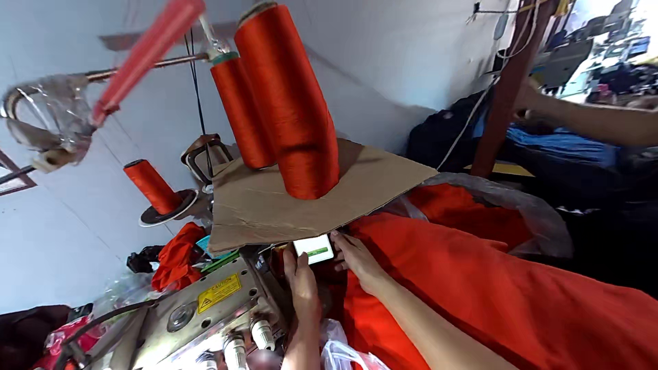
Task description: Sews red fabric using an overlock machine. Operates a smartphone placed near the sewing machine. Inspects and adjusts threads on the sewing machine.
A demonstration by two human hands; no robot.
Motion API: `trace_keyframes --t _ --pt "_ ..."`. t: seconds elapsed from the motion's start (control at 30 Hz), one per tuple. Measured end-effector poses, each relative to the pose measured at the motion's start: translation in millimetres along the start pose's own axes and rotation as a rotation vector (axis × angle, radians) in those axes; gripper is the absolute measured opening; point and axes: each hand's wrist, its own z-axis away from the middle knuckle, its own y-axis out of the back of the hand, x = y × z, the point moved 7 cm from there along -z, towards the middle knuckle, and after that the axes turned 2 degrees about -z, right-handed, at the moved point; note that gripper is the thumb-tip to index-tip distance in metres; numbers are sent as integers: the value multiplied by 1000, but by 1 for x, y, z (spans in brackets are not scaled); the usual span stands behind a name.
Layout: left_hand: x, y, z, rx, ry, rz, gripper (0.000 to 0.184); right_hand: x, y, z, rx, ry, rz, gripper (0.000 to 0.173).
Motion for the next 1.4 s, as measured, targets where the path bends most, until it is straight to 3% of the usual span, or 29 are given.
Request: trace_keyframes --t 0.37,0.57,0.8,0.93,1.4 --pt "-13 2 5 -90 -115 -31 62 -1 1 0 1 55 84 48" --pt "-8 0 7 -58 -131 -196 61 -4 3 -1 22 118 97 46" --pt "-12 4 3 14 -171 -80 31 -5 6 -1 45 113 71 46" --pt "-17 3 2 -28 -144 8 37 -5 5 -1 28 120 59 46" --pt "-12 2 6 -43 -130 -101 50 -5 4 0 24 112 96 46"
